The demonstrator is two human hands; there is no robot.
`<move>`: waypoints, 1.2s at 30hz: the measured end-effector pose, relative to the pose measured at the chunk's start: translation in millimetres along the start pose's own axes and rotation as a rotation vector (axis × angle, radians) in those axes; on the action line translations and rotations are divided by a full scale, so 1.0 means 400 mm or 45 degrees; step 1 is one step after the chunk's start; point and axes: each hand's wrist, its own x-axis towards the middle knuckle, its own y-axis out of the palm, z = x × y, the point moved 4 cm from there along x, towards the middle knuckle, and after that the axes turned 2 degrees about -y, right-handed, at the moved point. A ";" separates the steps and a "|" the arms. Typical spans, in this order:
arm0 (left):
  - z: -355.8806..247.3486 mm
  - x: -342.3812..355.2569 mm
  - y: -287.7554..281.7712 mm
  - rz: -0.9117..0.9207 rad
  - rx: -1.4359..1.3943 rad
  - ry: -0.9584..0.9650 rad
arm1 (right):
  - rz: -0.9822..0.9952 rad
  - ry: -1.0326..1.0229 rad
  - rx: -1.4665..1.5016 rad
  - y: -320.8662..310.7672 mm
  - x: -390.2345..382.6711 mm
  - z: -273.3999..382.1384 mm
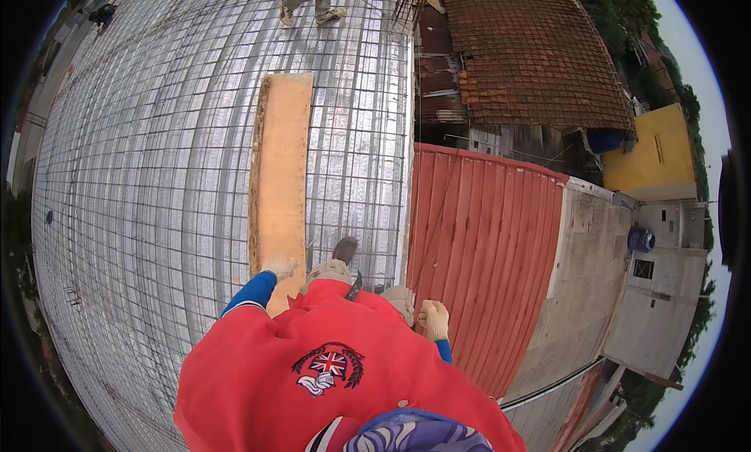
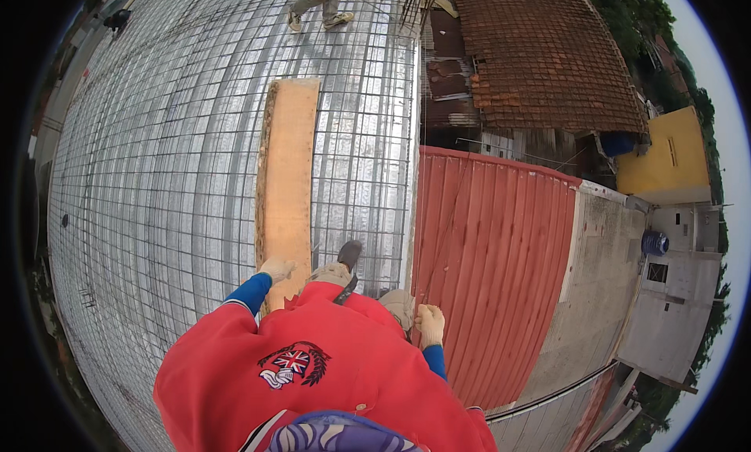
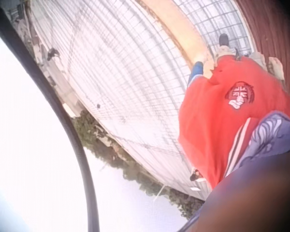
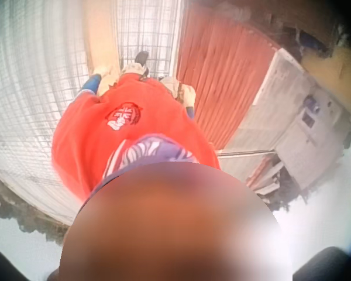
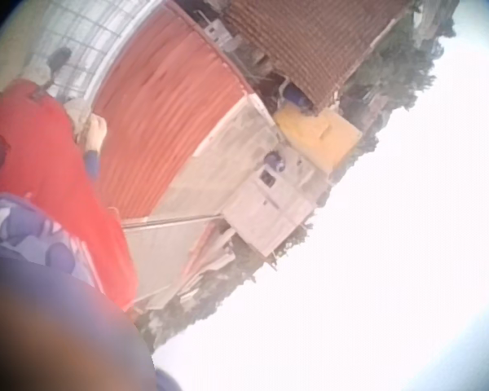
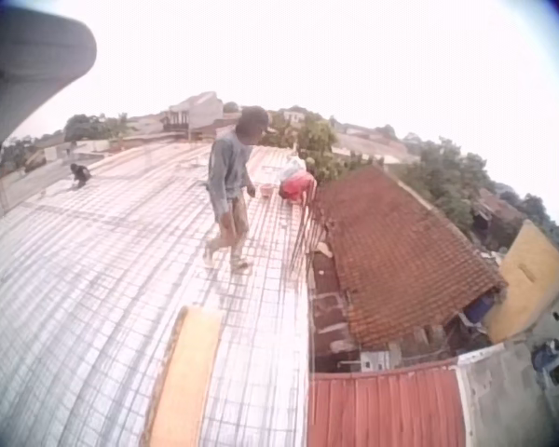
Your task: The person walks across a rebar grid on a roof and places wooden planks over the grid to create a walkway. They carry and position several planks, then use a spirit level to check alignment before continuing to place more planks.
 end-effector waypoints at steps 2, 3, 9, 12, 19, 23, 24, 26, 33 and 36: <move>0.053 -0.007 -0.017 -0.102 0.067 -0.032 | 0.057 0.050 0.049 0.003 0.019 -0.032; 0.059 -0.007 -0.022 -0.191 0.077 -0.033 | 0.089 0.075 0.052 -0.017 0.039 -0.069; 0.081 -0.006 -0.016 -0.259 -0.133 -0.085 | 0.099 -0.124 -0.603 -0.031 -0.015 -0.136; 0.079 0.047 0.043 -0.180 -0.188 -0.057 | 0.023 -0.381 -0.829 -0.066 -0.011 -0.224; -0.119 0.057 -0.011 0.025 -0.032 0.046 | -0.151 -0.178 -0.818 -0.067 -0.027 -0.291; -0.098 0.174 -0.015 -0.146 -0.229 0.180 | -0.237 -0.376 -0.888 -0.034 -0.006 -0.333; -0.100 0.203 -0.014 -0.095 -0.320 0.175 | -0.274 -0.446 -0.816 -0.036 -0.008 -0.353; -0.130 0.222 -0.029 -0.031 -0.367 0.182 | -0.337 -0.415 -0.796 -0.040 0.002 -0.407; -0.157 0.208 -0.054 0.053 -0.338 0.234 | -0.297 -0.265 -0.779 -0.035 -0.017 -0.476; -0.144 0.200 -0.053 0.097 -0.230 0.207 | -0.312 -0.185 -0.677 -0.002 -0.037 -0.472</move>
